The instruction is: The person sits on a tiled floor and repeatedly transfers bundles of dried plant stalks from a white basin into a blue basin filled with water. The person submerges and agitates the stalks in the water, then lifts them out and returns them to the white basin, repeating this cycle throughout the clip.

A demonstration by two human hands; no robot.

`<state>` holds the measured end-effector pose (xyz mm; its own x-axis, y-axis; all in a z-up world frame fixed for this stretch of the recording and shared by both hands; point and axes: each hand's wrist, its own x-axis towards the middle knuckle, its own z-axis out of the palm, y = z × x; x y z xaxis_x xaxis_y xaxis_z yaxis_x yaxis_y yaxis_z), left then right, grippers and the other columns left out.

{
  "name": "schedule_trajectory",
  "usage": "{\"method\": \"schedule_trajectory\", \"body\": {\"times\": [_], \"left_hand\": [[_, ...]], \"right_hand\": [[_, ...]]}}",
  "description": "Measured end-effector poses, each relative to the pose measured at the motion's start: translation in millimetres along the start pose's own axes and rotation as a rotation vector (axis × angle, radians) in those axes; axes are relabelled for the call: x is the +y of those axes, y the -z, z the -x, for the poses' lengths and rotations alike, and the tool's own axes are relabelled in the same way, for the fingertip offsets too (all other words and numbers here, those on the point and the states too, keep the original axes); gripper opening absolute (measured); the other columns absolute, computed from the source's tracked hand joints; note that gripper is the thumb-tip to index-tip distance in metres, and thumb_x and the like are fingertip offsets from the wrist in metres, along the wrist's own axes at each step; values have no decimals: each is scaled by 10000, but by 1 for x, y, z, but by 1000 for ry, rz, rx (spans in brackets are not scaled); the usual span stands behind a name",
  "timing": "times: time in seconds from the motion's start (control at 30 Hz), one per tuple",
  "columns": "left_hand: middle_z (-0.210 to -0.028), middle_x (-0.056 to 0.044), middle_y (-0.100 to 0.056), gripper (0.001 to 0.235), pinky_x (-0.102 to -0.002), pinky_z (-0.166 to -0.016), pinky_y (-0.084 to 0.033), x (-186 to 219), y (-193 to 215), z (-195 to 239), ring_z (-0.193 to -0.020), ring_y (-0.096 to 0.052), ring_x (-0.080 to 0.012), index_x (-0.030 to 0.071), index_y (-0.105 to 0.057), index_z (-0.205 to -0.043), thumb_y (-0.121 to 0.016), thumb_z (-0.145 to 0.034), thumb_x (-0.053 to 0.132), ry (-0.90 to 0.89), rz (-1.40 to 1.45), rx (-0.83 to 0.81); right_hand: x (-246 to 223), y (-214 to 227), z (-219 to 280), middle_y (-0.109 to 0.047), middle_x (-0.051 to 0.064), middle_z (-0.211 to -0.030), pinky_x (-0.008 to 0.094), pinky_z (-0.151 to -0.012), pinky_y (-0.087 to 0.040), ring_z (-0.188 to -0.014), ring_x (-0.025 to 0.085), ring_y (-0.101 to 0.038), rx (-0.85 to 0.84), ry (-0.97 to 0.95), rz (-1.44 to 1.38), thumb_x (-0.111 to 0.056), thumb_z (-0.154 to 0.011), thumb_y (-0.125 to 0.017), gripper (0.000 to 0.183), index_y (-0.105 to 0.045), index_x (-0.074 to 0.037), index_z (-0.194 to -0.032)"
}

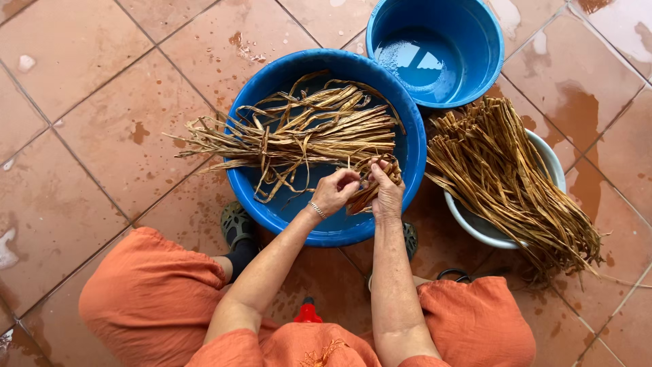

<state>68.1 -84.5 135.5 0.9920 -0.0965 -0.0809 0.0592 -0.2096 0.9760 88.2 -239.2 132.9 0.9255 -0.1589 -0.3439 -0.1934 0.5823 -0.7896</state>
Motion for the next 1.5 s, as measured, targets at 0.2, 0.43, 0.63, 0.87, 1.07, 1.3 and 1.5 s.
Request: {"method": "schedule_trajectory", "body": {"times": [0.2, 0.43, 0.63, 0.87, 1.07, 1.3, 1.5], "left_hand": [[-787, -79, -749, 211, -330, -641, -564, 26, -5, -8, -681, -704, -166, 113, -732, -1053, -650, -941, 273, -5, -148, -10], [-774, -141, -725, 262, -420, -666, -586, 26, -21, -6, -674, -710, -307, 141, -718, -967, -525, -927, 314, -51, -335, -10], [-818, -158, -690, 215, -513, -744, -545, 22, -40, 24, -768, -674, -381, 87, -588, -929, -473, -977, 262, -280, -455, -86], [-835, -132, -661, 183, -475, -792, -539, 2, -30, 34, -840, -652, -340, 85, -585, -920, -478, -955, 229, -360, -435, -155], [-798, -115, -618, 165, -440, -760, -542, -10, -24, 38, -788, -631, -302, 73, -565, -904, -462, -967, 186, -400, -458, -192], [-790, -110, -621, 140, -433, -745, -539, -16, -2, 46, -797, -637, -295, 68, -582, -934, -475, -955, 155, -362, -463, -167], [-810, -101, -637, 146, -428, -758, -543, -39, 9, 45, -808, -644, -286, 82, -587, -958, -472, -970, 170, -339, -497, -179]], "right_hand": [[-15, -8, 13, -732, 55, -928, 261, -625, -545, -746, 106, -653, -45, 0, -55, -114, -972, -715, 115, -716, -32, -1052], [-21, -13, 15, -701, 53, -859, 220, -609, -523, -685, 94, -622, 8, 125, 19, -97, -997, -693, 75, -712, -24, -991], [-51, 11, -5, -685, 8, -811, 185, -520, -492, -656, 70, -634, 250, 132, -134, -66, -966, -664, 58, -657, -91, -914], [-83, 34, -16, -653, -14, -682, 203, -458, -435, -517, 33, -550, 459, 212, -91, -119, -997, -623, 141, -662, -88, -865], [-106, 50, -28, -650, 3, -709, 194, -467, -450, -509, 36, -518, 503, 250, -188, -142, -1032, -590, 177, -656, -78, -880], [-132, 76, -61, -629, 20, -693, 212, -440, -444, -483, 50, -511, 528, 288, -255, -134, -1022, -605, 172, -632, -55, -871], [-164, 123, -96, -650, 36, -683, 233, -412, -416, -461, 58, -496, 597, 425, -231, -101, -988, -663, 120, -650, -35, -888]]}}
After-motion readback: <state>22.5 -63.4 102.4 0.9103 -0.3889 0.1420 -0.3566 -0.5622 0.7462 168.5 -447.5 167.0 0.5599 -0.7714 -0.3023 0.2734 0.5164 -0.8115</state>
